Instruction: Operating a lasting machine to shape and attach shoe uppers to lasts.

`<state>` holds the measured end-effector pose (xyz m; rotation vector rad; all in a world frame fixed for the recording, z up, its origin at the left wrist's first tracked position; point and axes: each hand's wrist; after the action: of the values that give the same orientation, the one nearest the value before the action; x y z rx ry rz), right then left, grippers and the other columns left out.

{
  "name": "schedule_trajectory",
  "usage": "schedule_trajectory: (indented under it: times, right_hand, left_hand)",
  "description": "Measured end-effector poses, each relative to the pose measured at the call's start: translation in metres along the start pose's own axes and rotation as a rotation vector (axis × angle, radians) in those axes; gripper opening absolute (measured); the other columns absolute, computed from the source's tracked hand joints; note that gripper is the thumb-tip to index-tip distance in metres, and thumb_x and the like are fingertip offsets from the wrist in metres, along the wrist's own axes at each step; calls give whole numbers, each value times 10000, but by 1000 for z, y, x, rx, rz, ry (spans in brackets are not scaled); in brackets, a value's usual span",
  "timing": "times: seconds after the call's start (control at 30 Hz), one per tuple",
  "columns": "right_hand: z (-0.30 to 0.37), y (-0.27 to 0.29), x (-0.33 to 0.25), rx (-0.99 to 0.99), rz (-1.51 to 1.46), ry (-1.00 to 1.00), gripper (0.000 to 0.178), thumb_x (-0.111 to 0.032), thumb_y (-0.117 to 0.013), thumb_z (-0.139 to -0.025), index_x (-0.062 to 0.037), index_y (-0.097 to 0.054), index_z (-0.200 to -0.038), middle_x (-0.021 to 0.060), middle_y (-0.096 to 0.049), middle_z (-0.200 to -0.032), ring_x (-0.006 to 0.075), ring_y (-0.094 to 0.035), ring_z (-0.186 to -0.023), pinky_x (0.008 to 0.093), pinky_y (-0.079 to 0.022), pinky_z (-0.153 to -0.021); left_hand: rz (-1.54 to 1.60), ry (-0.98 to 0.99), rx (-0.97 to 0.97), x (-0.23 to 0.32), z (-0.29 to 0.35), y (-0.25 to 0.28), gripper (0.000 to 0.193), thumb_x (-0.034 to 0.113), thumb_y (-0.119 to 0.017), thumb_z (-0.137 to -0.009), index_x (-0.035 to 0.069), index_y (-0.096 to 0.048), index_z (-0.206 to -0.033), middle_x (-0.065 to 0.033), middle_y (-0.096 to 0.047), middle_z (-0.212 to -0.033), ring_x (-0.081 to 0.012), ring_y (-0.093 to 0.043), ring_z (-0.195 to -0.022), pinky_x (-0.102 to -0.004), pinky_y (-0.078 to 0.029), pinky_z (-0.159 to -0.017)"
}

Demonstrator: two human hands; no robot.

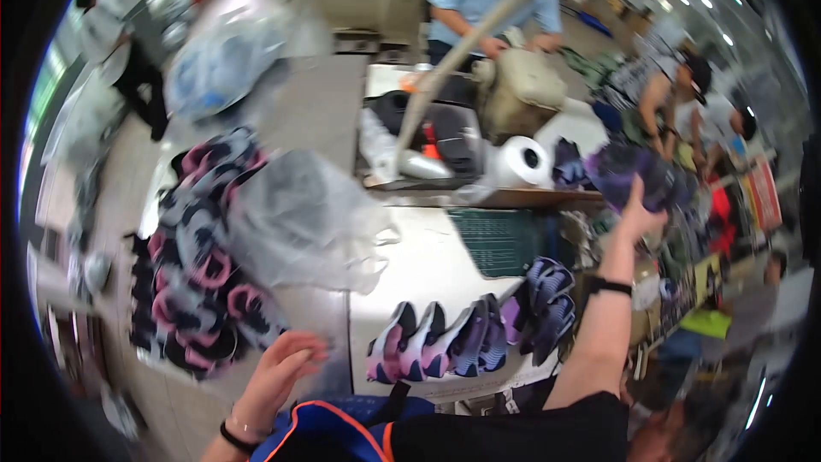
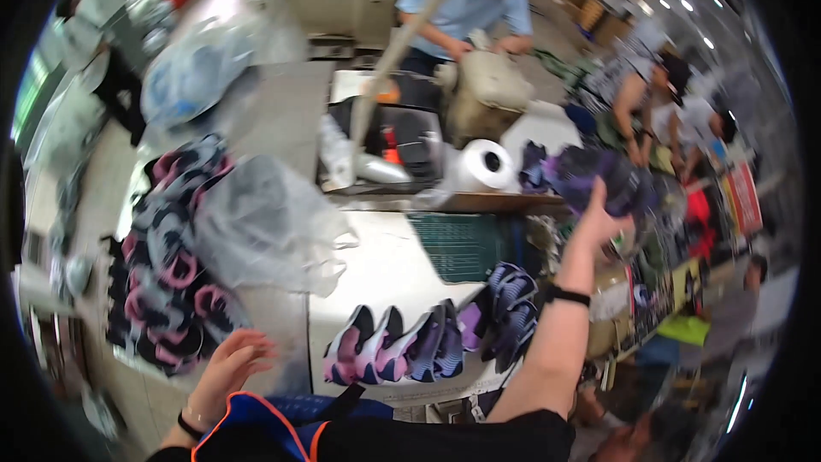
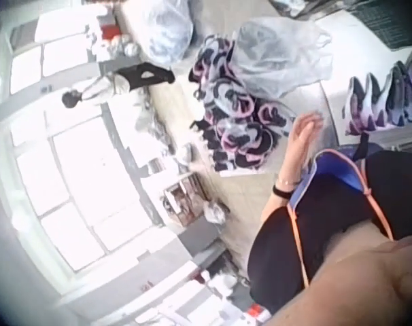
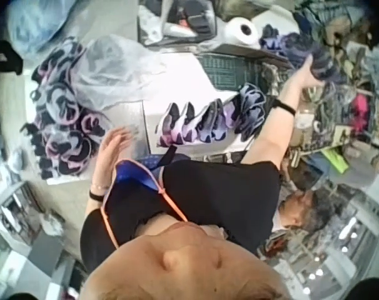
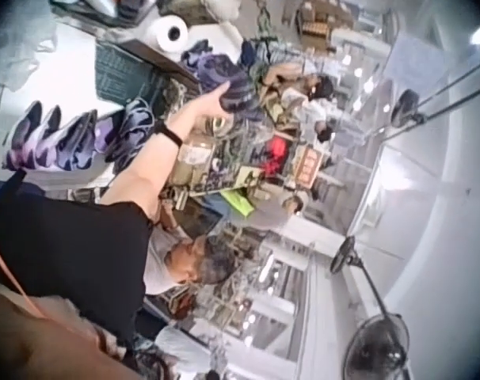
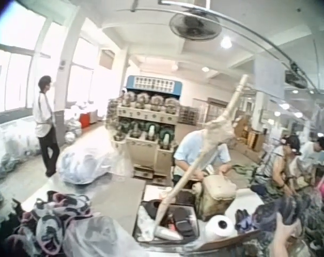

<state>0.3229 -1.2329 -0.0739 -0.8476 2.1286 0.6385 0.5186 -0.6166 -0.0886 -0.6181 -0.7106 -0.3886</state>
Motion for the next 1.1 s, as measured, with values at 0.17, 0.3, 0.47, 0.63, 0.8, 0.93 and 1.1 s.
schedule_trajectory:
  times: [0.17, 0.3, 0.47, 0.63, 0.8, 0.93, 1.1]
  right_hand:
    - [1, -57, 17, -15, 200, 286, 965, -508, -874, -591, 77, -461, -1237, 261, -559, -1187, 420, -544, -1097, 464, -422, -965]
    - [6, -84, 35, -82, 376, 374, 968, -490, -863, -604, 40, -438, -1294, 251, -559, -1175, 409, -520, -1119, 482, -418, -962]
    - [5, -102, 59, -401, 624, 70, 1000, -447, -849, -644, -29, -355, -1407, 263, -514, -1241, 410, -507, -1151, 485, -441, -964]
    - [2, -102, 111, -366, 421, -140, 723, -362, -765, -752, -20, -462, -1313, 250, -508, -1246, 390, -536, -1124, 446, -450, -964]
    - [10, -73, 122, -185, 18, -180, 392, -129, -673, -824, -9, -549, -1176, 141, -579, -1080, 228, -592, -973, 330, -488, -843]
    - [13, -44, 87, -59, -321, -91, 326, -45, -613, -849, -13, -543, -1166, 112, -580, -1102, 195, -577, -984, 306, -466, -882]
    - [68, 2, -51, -244, -705, -52, 236, -61, -603, -894, -61, -567, -1128, 44, -582, -1104, 142, -554, -943, 262, -474, -787]
  left_hand:
    - [119, 36, 127, -13, -4, 19, 281, 176, -537, -959, 12, -541, -1187, -176, -635, -1096, -284, -645, -1000, -385, -539, -811]
    - [-23, 87, 148, -1, 1, 3, 365, 274, -466, -1020, 17, -537, -1268, -97, -621, -1182, -205, -601, -1101, -316, -481, -905]
    - [43, 122, 247, -12, -9, 15, 339, 240, -480, -1011, 3, -555, -1242, -121, -645, -1140, -211, -621, -1041, -317, -507, -861]
    - [58, 138, 251, -41, -26, 46, 329, 296, -550, -959, 28, -543, -1149, -218, -629, -1069, -354, -649, -964, -473, -550, -791]
    - [47, 112, 226, -32, -15, 38, 291, 259, -544, -966, 27, -556, -1141, -194, -648, -1030, -331, -665, -925, -437, -561, -775]
    - [75, 58, 220, -30, 2, 49, 264, 220, -555, -963, 15, -580, -1128, -164, -670, -1013, -277, -679, -885, -374, -559, -740]
    - [103, -96, 309, -37, 26, 100, 170, 212, -584, -954, 55, -603, -1013, -82, -661, -894, -198, -655, -779, -315, -535, -654]
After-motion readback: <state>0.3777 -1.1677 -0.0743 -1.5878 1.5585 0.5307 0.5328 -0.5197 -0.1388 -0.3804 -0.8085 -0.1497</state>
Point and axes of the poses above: each hand's wrist, its own z-axis away from the middle knuckle, its own y-axis out of the back of the hand, x = y × z
